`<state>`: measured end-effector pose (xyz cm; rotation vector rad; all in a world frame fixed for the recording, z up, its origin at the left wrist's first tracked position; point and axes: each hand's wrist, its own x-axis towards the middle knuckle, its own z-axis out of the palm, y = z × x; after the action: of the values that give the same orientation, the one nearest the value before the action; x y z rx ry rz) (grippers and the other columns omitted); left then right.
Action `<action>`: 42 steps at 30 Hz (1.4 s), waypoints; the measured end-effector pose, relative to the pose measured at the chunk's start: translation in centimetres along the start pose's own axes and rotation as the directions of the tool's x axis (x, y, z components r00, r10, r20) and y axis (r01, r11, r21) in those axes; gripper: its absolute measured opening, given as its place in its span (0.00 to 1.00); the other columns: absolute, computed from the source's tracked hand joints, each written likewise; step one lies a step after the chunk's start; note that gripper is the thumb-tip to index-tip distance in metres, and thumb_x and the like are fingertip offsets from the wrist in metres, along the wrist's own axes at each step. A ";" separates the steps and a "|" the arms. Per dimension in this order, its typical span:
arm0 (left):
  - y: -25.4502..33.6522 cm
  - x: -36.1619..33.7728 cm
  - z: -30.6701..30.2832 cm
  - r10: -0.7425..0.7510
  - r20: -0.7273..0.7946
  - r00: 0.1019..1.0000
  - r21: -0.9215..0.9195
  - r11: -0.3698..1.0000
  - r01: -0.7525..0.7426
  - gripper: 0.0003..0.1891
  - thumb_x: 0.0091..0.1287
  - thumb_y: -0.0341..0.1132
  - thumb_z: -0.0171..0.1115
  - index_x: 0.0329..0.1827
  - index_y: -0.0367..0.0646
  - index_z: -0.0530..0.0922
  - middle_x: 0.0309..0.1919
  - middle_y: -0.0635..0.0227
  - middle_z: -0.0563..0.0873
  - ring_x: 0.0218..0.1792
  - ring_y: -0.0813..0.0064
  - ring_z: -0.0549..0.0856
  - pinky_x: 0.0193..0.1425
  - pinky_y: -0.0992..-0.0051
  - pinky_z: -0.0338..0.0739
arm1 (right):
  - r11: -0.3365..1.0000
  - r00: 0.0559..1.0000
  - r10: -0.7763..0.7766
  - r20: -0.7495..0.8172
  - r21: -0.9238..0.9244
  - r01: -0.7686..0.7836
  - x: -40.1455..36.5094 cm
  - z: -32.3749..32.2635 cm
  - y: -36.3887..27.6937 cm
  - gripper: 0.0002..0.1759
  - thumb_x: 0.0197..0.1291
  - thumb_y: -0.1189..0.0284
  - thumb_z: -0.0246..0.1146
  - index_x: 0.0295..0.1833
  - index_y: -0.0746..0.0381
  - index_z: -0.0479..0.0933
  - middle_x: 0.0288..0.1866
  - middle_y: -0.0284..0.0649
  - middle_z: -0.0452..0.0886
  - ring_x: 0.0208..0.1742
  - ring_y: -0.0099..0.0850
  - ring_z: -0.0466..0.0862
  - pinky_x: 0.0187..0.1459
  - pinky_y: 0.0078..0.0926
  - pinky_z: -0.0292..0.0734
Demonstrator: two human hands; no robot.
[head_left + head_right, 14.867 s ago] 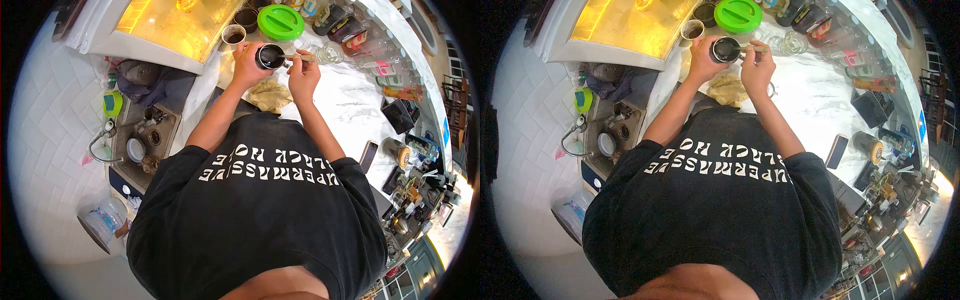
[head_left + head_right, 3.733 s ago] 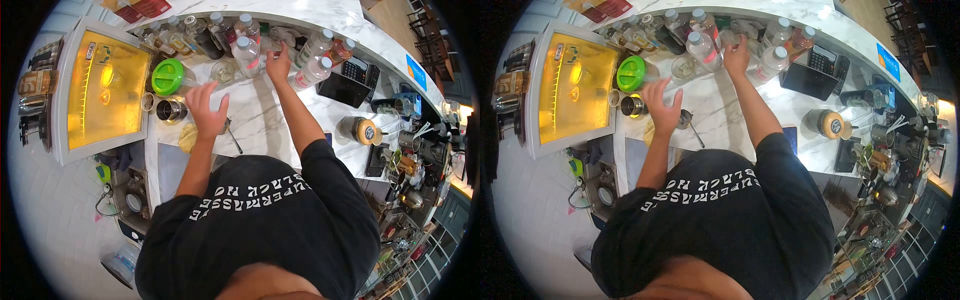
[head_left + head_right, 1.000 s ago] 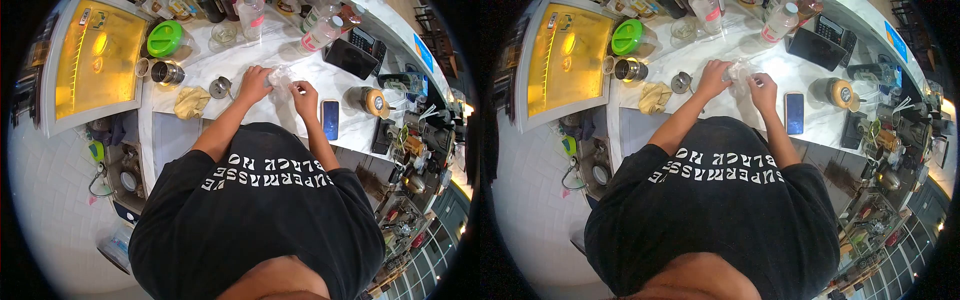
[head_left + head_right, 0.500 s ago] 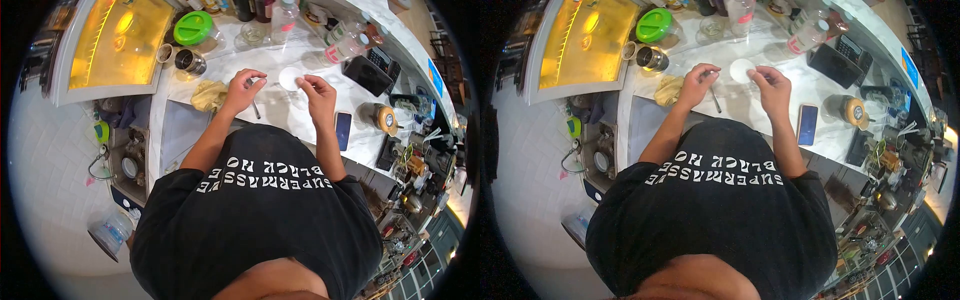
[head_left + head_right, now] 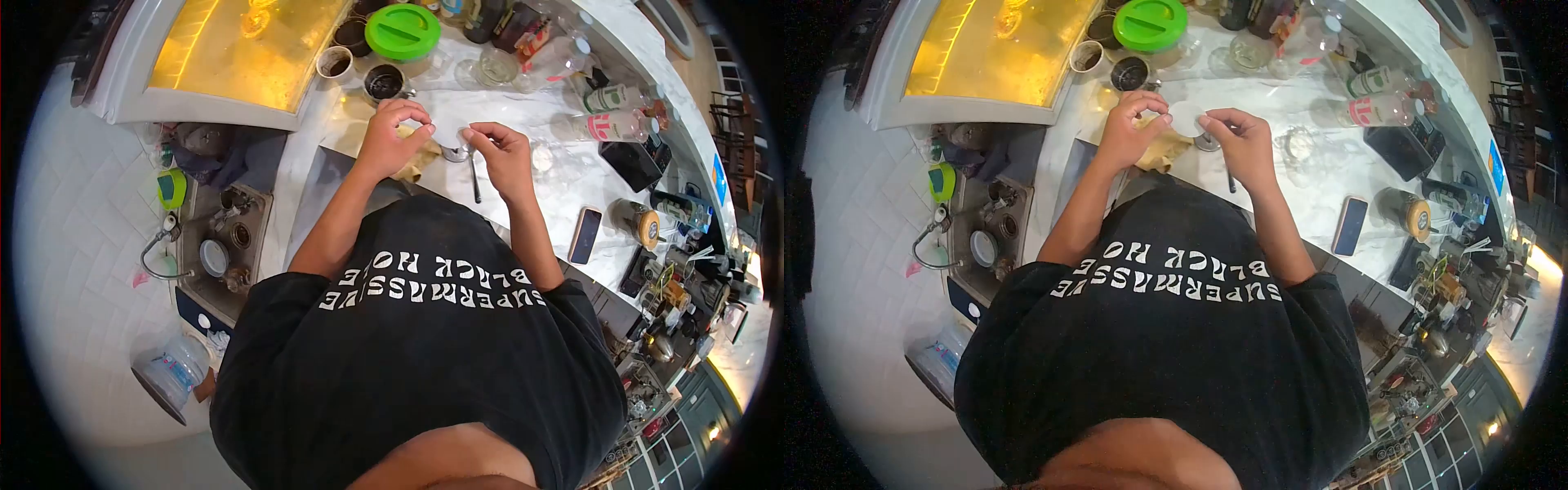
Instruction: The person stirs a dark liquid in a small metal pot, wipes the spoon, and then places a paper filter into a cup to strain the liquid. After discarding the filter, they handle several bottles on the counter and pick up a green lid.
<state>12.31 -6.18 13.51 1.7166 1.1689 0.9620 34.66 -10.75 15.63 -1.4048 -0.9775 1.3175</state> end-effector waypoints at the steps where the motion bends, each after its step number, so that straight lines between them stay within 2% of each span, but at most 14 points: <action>1: -0.4 0.1 -1.0 0.004 0.002 1.000 -0.006 1.000 -0.004 0.06 0.62 0.32 0.78 0.38 0.42 0.89 0.46 0.65 0.91 0.57 0.61 0.83 0.68 0.62 0.74 | 0.999 0.999 0.025 0.025 -0.033 -0.025 0.2 1.0 -0.3 0.12 0.69 0.71 0.75 0.48 0.70 0.90 0.36 0.35 0.90 0.36 0.18 0.84 0.39 0.19 0.76; 7: -3.0 1.8 -8.2 0.123 -0.032 0.992 0.084 0.989 -0.120 0.12 0.62 0.32 0.78 0.47 0.42 0.89 0.48 0.61 0.89 0.54 0.59 0.85 0.63 0.62 0.78 | 0.989 0.996 0.074 -0.048 -0.121 -0.080 4.2 6.8 -0.6 0.11 0.69 0.69 0.74 0.46 0.68 0.91 0.36 0.36 0.91 0.36 0.19 0.84 0.41 0.20 0.77; 10: -5.1 2.6 -10.5 0.072 -0.124 0.990 0.147 0.988 -0.054 0.18 0.62 0.33 0.79 0.54 0.42 0.87 0.50 0.61 0.89 0.54 0.59 0.85 0.60 0.64 0.81 | 0.961 0.989 -0.125 -0.075 -0.259 0.101 6.8 8.4 0.0 0.13 0.68 0.69 0.74 0.46 0.69 0.90 0.35 0.39 0.91 0.38 0.23 0.85 0.46 0.26 0.79; 13: -7.7 3.3 -11.2 0.049 -0.127 0.991 0.131 0.991 -0.032 0.19 0.62 0.34 0.79 0.55 0.43 0.86 0.51 0.61 0.88 0.54 0.60 0.85 0.61 0.63 0.81 | 0.952 0.989 -0.122 -0.085 -0.292 0.093 8.7 10.0 0.0 0.13 0.67 0.68 0.74 0.46 0.68 0.90 0.36 0.42 0.91 0.40 0.27 0.86 0.48 0.27 0.80; 14: -8.5 3.4 -11.4 0.049 -0.123 0.991 0.127 0.991 -0.033 0.19 0.62 0.34 0.79 0.55 0.43 0.86 0.51 0.61 0.88 0.54 0.60 0.85 0.61 0.63 0.81 | 0.910 0.976 -0.181 -0.122 -0.396 0.119 9.5 10.1 0.9 0.14 0.64 0.65 0.76 0.46 0.65 0.92 0.41 0.47 0.90 0.44 0.34 0.87 0.52 0.33 0.81; 15: -9.0 3.5 -11.4 0.059 -0.118 0.991 0.136 0.990 -0.043 0.19 0.62 0.34 0.79 0.56 0.43 0.86 0.51 0.61 0.88 0.55 0.60 0.85 0.61 0.63 0.81 | 0.910 0.976 -0.180 -0.126 -0.399 0.116 9.9 10.4 0.9 0.14 0.64 0.65 0.76 0.46 0.65 0.92 0.41 0.47 0.90 0.44 0.34 0.87 0.52 0.33 0.81; 18: -10.4 3.8 -11.3 0.080 -0.110 0.991 0.123 0.990 -0.066 0.19 0.63 0.34 0.79 0.56 0.43 0.86 0.52 0.61 0.88 0.55 0.60 0.85 0.61 0.63 0.81 | 0.787 0.971 -0.215 -0.108 -0.608 0.107 10.5 11.0 1.0 0.14 0.60 0.62 0.78 0.45 0.61 0.93 0.52 0.51 0.86 0.55 0.44 0.84 0.58 0.40 0.79; 20: -11.2 3.6 -11.1 0.084 -0.108 0.991 0.102 0.992 -0.073 0.19 0.63 0.34 0.78 0.57 0.43 0.86 0.52 0.61 0.88 0.55 0.60 0.85 0.61 0.63 0.81 | 0.629 0.964 -0.250 -0.092 -0.772 0.089 10.5 11.6 1.3 0.12 0.57 0.62 0.79 0.43 0.57 0.94 0.59 0.52 0.82 0.65 0.52 0.78 0.63 0.45 0.77; 24: -11.8 3.4 -11.0 0.056 -0.082 0.995 0.100 0.994 -0.047 0.19 0.65 0.33 0.77 0.58 0.41 0.85 0.53 0.60 0.90 0.56 0.62 0.87 0.61 0.64 0.81 | 0.508 0.965 -0.244 -0.098 -0.861 0.041 10.2 13.0 1.3 0.11 0.56 0.62 0.79 0.42 0.53 0.95 0.65 0.50 0.81 0.69 0.55 0.73 0.66 0.48 0.75; 26: -12.2 3.5 -10.8 0.058 -0.074 0.996 0.090 0.995 -0.051 0.19 0.65 0.33 0.77 0.58 0.41 0.85 0.54 0.60 0.90 0.56 0.62 0.87 0.61 0.64 0.81 | 0.502 0.964 -0.250 -0.090 -0.864 0.049 10.5 13.2 1.8 0.09 0.57 0.62 0.79 0.41 0.53 0.95 0.65 0.52 0.82 0.71 0.54 0.71 0.71 0.49 0.67; 33: -12.9 3.7 -10.2 0.062 -0.039 0.997 0.096 0.994 -0.058 0.19 0.65 0.33 0.77 0.58 0.41 0.85 0.55 0.60 0.90 0.57 0.61 0.87 0.62 0.64 0.81 | 0.398 0.949 -0.305 -0.078 -0.916 0.052 10.5 14.4 1.3 0.08 0.56 0.62 0.79 0.39 0.52 0.95 0.66 0.48 0.83 0.68 0.54 0.74 0.66 0.46 0.73; 35: -12.9 3.7 -10.2 0.060 -0.032 0.998 0.090 0.994 -0.057 0.19 0.65 0.33 0.77 0.58 0.41 0.85 0.55 0.60 0.90 0.57 0.61 0.87 0.62 0.63 0.81 | 0.321 0.942 -0.331 -0.055 -0.945 0.058 10.4 14.7 1.2 0.08 0.54 0.62 0.79 0.38 0.51 0.95 0.63 0.46 0.84 0.63 0.52 0.76 0.62 0.44 0.75; 39: -12.6 3.8 -9.9 0.042 -0.016 0.999 0.097 0.994 -0.041 0.19 0.65 0.33 0.77 0.58 0.41 0.85 0.55 0.60 0.90 0.58 0.60 0.87 0.63 0.63 0.81 | 0.363 0.951 -0.301 -0.074 -0.931 0.042 10.5 14.9 1.6 0.07 0.53 0.64 0.80 0.37 0.52 0.94 0.57 0.43 0.83 0.59 0.49 0.77 0.61 0.44 0.76; 42: -12.6 3.8 -9.8 0.046 -0.012 0.999 0.103 0.994 -0.044 0.19 0.65 0.33 0.77 0.58 0.41 0.84 0.55 0.60 0.90 0.58 0.60 0.87 0.63 0.63 0.81 | 0.317 0.934 -0.356 -0.040 -0.945 0.080 10.7 14.8 1.7 0.07 0.51 0.65 0.80 0.37 0.51 0.94 0.52 0.41 0.80 0.56 0.47 0.77 0.54 0.42 0.78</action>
<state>0.47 2.32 6.02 1.8274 1.2122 0.9568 20.96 0.78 11.76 -2.0960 -1.8348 0.2018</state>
